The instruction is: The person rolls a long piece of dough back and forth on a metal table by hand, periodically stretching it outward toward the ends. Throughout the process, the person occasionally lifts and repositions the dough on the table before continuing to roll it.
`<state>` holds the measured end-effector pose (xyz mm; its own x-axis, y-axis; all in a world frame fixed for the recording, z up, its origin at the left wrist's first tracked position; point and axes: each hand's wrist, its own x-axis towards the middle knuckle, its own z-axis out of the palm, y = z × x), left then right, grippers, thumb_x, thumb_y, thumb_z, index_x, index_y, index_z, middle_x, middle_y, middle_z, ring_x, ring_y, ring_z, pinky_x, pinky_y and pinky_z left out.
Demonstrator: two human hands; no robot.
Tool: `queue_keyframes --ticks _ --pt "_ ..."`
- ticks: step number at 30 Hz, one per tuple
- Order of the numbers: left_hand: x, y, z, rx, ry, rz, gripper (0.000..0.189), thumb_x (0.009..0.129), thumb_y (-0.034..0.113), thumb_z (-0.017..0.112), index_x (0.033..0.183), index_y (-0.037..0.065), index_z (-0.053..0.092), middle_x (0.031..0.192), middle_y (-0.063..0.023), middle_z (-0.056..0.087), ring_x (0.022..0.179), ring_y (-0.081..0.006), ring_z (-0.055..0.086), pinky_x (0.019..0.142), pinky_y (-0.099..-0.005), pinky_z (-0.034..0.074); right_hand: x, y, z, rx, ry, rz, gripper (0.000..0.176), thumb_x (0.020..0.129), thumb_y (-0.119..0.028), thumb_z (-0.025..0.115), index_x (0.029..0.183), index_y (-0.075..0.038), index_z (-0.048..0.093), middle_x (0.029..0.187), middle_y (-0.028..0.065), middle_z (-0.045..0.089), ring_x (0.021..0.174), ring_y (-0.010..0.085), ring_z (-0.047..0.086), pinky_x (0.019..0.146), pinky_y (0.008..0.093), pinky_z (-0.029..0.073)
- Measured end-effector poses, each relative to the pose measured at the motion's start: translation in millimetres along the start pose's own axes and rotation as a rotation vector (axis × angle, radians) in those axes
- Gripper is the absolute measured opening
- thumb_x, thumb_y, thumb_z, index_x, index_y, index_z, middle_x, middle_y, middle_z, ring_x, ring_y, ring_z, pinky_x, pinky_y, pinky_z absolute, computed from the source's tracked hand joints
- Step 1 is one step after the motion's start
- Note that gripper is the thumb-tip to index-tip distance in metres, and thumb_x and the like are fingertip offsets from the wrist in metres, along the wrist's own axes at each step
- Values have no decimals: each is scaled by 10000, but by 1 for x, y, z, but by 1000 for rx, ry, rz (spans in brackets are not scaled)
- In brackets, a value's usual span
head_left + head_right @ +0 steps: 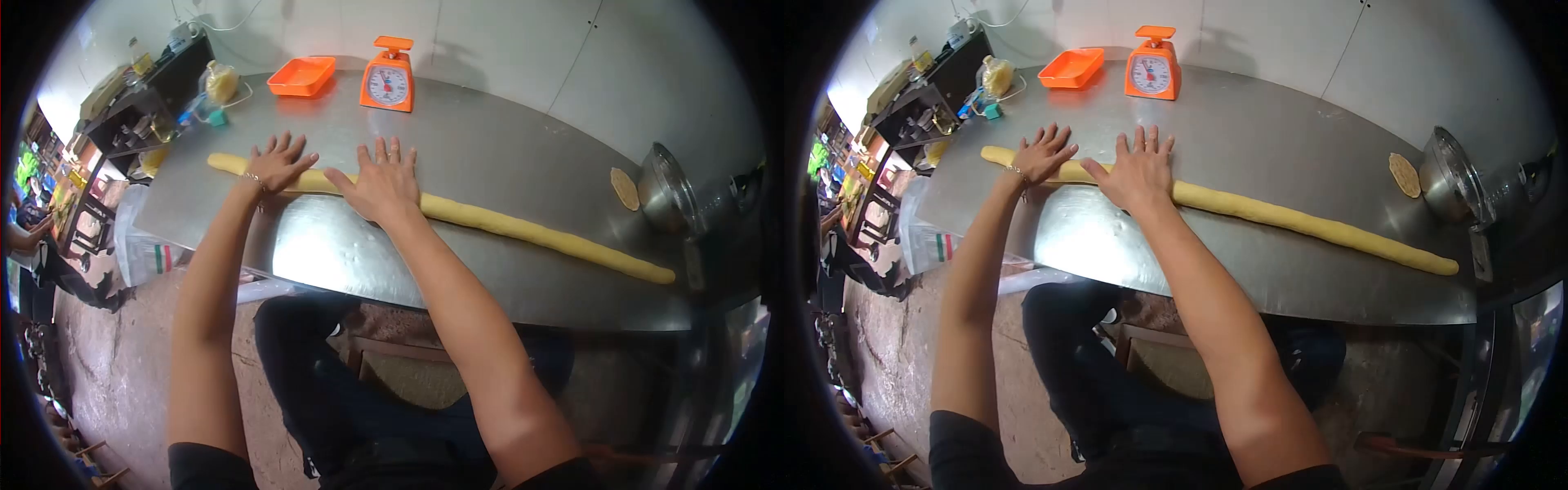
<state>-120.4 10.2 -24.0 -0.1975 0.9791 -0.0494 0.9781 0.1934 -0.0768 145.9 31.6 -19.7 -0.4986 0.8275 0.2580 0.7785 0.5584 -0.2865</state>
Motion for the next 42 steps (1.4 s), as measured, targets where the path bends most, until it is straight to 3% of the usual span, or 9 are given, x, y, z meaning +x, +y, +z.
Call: queue_keyframes --ticks 7,12,16,21,30,33,36,40,42 --pt "-106 -13 2 -61 200 145 796 1032 710 515 1700 286 427 1732 -132 442 1607 -492 328 1295 -725 125 -80 -11 -18 -16 -14 -93 1112 972 -856 483 1659 17 422 1703 268 437 1614 439 340 1274 649 235" --pt "-217 -14 15 -90 294 137 1011 930 774 614 1763 304 288 1823 -161 235 1662 -511 159 1260 -800 71 -167 -32 -41 -38 41 -209 1127 951 -833 550 1672 19 390 1718 299 378 1636 468 264 1295 710 140" --pt "-255 -14 29 -190 346 145 1040 987 803 477 1777 173 229 1844 -181 151 1691 -479 68 1293 -732 -17 -190 -60 -42 -13 72 -168 1106 993 -798 508 1680 54 345 1760 294 288 1680 448 147 1323 704 52" --pt "-236 -42 41 -465 506 297 1053 1033 789 359 1765 50 193 1840 -217 124 1706 -420 65 1327 -625 -76 -136 -134 5 393 21 -554 1076 1046 -753 442 1665 119 316 1778 288 258 1693 408 134 1356 632 35" --pt "-82 -44 10 50 301 -177 886 1048 748 434 1746 212 335 1843 -129 201 1705 -437 29 1196 -874 -15 19 -124 54 -50 40 -260 1112 1007 -850 365 1726 -4 296 1808 239 234 1693 398 165 1333 670 62" --pt "-8 -57 10 74 327 -199 779 1087 680 428 1748 280 325 1867 -95 87 1694 -468 -67 1189 -883 -12 63 -106 55 -57 60 -191 1126 1004 -872 335 1728 -10 294 1820 223 206 1694 392 161 1330 676 75" --pt "20 -55 -40 189 3 -83 703 1091 653 451 1733 397 327 1872 -78 14 1684 -482 -120 1193 -876 -45 96 -95 54 -50 24 -109 1140 1003 -895 277 1736 -22 273 1827 218 177 1700 382 137 1333 670 77" --pt "96 -97 44 140 469 -66 634 1079 544 527 1690 445 390 1873 -56 20 1684 -482 -120 1216 -872 83 120 -78 69 22 88 -28 1136 1006 -895 266 1743 -29 255 1828 218 170 1702 377 131 1339 651 87" --pt "77 -103 35 69 189 58 621 1094 557 494 1691 417 396 1869 -61 63 1691 -479 -46 1210 -865 154 105 -84 62 25 -96 -38 1136 1009 -892 267 1740 -24 259 1824 223 186 1702 379 135 1339 646 93"
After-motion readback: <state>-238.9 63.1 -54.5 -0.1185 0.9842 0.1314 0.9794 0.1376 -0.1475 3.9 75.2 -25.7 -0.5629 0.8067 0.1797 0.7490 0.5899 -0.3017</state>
